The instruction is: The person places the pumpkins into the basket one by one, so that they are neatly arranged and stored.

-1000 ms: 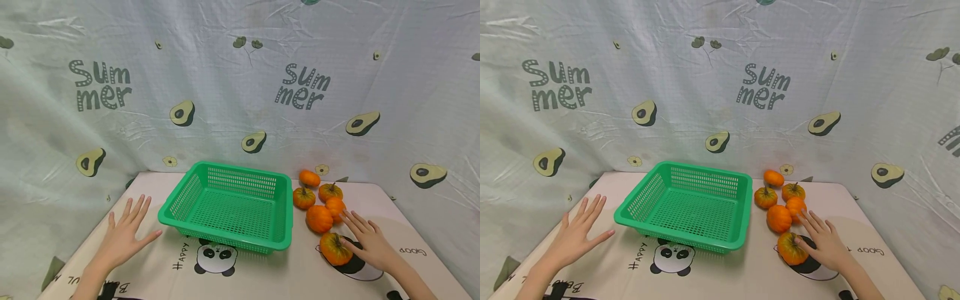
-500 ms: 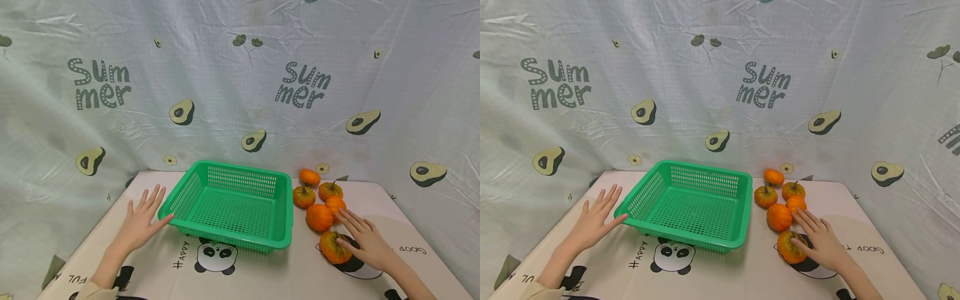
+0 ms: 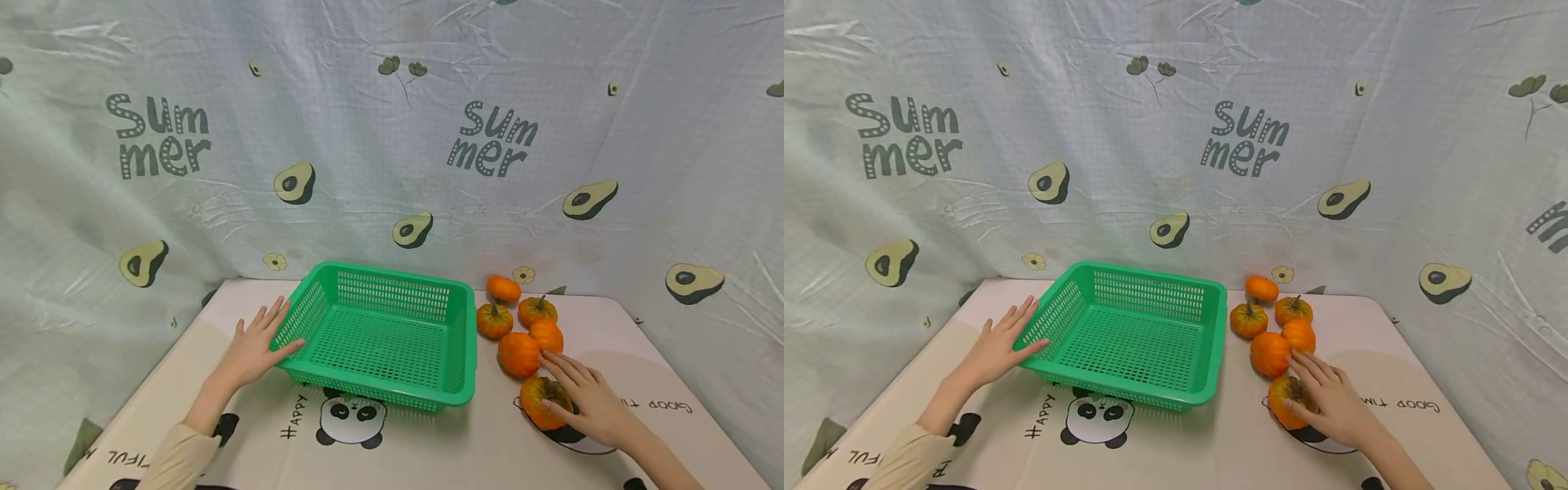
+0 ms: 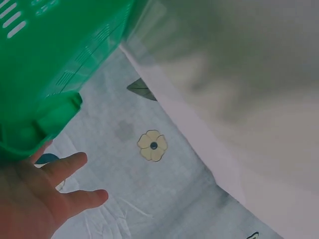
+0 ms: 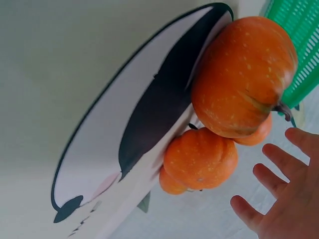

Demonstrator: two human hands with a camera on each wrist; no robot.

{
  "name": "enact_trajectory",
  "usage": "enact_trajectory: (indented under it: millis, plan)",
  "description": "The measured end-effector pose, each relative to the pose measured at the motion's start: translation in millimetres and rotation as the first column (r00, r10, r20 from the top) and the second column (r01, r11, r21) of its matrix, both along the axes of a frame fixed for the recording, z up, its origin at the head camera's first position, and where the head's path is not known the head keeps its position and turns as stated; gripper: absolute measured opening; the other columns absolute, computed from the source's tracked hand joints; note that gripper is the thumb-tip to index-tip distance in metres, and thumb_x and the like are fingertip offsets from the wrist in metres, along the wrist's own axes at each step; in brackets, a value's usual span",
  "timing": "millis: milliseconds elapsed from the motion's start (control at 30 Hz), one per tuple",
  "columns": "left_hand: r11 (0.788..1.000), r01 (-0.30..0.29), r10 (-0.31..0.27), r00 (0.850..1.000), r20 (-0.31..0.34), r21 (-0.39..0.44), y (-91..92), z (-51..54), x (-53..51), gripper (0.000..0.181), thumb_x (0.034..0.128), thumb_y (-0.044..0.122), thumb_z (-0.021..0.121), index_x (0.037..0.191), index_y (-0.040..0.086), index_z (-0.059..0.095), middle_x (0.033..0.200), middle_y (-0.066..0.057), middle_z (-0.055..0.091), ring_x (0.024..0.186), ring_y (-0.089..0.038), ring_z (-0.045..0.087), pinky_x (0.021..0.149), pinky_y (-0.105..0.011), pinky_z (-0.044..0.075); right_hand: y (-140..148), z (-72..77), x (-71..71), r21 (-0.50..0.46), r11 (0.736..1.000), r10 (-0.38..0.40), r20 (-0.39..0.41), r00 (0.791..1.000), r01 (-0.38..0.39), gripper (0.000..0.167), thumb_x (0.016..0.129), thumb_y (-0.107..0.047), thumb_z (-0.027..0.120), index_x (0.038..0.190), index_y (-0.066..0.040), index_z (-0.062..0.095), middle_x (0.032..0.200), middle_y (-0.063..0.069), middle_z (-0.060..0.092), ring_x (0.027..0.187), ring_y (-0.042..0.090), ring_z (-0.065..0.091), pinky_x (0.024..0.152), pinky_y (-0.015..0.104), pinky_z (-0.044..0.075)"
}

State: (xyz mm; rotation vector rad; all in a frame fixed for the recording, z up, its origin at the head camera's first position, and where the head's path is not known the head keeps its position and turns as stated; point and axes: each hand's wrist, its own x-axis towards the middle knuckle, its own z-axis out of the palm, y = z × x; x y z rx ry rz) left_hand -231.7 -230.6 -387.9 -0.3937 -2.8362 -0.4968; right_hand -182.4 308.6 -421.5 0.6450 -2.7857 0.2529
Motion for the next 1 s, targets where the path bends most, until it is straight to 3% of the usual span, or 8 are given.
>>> enact_trajectory:
  millis: [300,600,1000]
  plan:
    - [1.0,-0.012,0.012,0.999,0.03,-0.006,2.8,-6.1,-3.7,0.083,0.082,0.054,0.051,0.142,0.004,0.022,0.147,-0.017,0.022,0.13,-0.046,0.022,0.092,-0.073,0.011,0,-7.0,1.1,0.004,1.0,-0.024,0.048,0.999,0.024,0.067,0.078,-0.049,0.061,0.129,-0.009,0.044,0.13,0.012,0.045,0.118,0.031,0.038,0.086,0.055,0.031]
    - [0.999,-0.001,0.002,0.999,0.036,-0.033,-0.5,-1.6,-2.2,0.084,0.0798,0.055,0.053,0.141,0.004,0.024,0.147,-0.016,0.024,0.13,-0.047,0.023,0.092,-0.072,0.016,0,-16.8,-2.9,0.013,1.0,-0.017,0.043,0.999,0.017,0.068,0.071,-0.055,0.064,0.121,-0.01,0.051,0.122,0.009,0.051,0.113,0.028,0.044,0.084,0.052,0.035]
    - [1.0,0.001,0.0,0.999,0.042,-0.017,-1.8,-4.4,-1.1,0.083,0.0806,0.054,0.052,0.142,0.007,0.023,0.148,-0.014,0.021,0.13,-0.048,0.02,0.092,-0.071,0.017,-2,-23.1,-8.0,0.015,0.999,-0.044,0.093,0.995,0.043,0.072,0.071,-0.059,0.062,0.121,-0.01,0.048,0.119,0.01,0.052,0.11,0.028,0.047,0.082,0.052,0.037]
